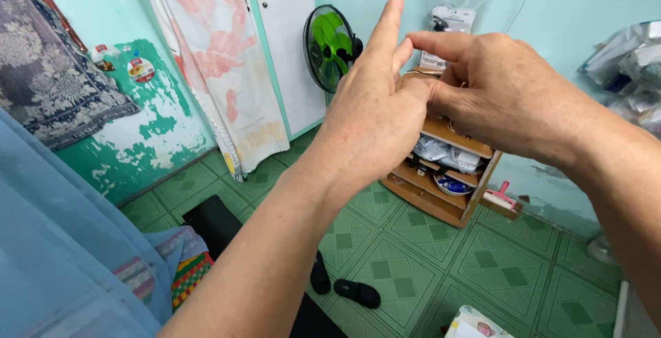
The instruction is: The person adjusts a wall-mounted power strip, then picks up a small LED bulb and a black plastic fixture from a wooden table. They screw the bulb into the fixture and rotate the joint to test its movement.
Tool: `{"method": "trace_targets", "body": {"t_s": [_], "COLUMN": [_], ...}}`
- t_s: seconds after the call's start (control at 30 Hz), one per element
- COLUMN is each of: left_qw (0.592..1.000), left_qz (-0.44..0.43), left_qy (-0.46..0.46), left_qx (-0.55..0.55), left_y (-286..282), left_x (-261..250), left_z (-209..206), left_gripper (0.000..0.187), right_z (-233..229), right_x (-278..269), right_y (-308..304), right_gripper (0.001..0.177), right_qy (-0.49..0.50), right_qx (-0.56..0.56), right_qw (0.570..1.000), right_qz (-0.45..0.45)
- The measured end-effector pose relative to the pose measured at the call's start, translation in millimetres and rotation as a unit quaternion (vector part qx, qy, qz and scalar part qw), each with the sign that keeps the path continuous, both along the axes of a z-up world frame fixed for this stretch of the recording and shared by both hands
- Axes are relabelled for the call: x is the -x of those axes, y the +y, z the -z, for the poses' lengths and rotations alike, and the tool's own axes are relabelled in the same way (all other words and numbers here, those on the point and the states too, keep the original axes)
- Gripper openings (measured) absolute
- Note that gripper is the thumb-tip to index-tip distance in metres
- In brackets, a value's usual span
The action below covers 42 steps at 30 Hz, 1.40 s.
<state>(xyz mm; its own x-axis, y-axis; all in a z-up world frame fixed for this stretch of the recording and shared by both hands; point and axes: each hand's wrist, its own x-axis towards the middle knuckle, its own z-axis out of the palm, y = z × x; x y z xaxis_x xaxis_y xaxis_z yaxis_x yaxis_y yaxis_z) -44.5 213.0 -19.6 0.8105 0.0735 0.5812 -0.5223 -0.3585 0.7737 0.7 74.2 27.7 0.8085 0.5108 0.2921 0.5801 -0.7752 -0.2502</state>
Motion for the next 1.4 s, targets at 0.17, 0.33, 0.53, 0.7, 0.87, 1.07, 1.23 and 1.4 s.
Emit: {"method": "trace_targets", "body": {"t_s": [0.17, 0.33, 0.53, 0.7, 0.87, 1.07, 1.23, 1.4], "left_qw": [1.0, 0.999, 0.997, 0.993, 0.99, 0.992, 0.994, 0.99], "left_qz": [-0.011, -0.035, -0.061, -0.109, -0.131, -0.123, -0.111, -0.135], "left_qy": [0.014, 0.029, 0.034, 0.029, 0.035, 0.025, 0.008, 0.021], "left_qx": [0.014, 0.024, 0.02, 0.023, 0.031, 0.021, 0.013, -0.021], "left_y": [6, 13, 27, 49, 72, 97, 121, 137], "left_x": [6, 14, 23, 24, 13, -15, -31, -42], "left_z": [3, 5, 7, 8, 3, 7, 19, 36], "left_gripper": [0.083, 0.083, 0.083, 0.084, 0.084, 0.082, 0.08, 0.075], "right_z": [4, 6, 8, 10, 2, 4, 14, 28], "right_x": [7, 10, 10, 6, -3, -25, -52, -72], "right_y": [10, 21, 39, 70, 99, 119, 142, 153], "right_gripper": [0.056, 0.047, 0.056, 0.063, 0.063, 0.061, 0.063, 0.064], "right_qy": [0.016, 0.021, 0.019, 0.049, 0.049, 0.067, 0.069, 0.088], "right_qx": [-0.029, -0.027, -0.005, 0.018, 0.021, 0.017, 0.018, 0.046], "right_qw": [0.999, 0.997, 0.997, 0.997, 0.996, 0.996, 0.994, 0.993], "right_qz": [-0.026, -0.062, -0.072, -0.064, -0.074, -0.058, -0.083, -0.065]}}
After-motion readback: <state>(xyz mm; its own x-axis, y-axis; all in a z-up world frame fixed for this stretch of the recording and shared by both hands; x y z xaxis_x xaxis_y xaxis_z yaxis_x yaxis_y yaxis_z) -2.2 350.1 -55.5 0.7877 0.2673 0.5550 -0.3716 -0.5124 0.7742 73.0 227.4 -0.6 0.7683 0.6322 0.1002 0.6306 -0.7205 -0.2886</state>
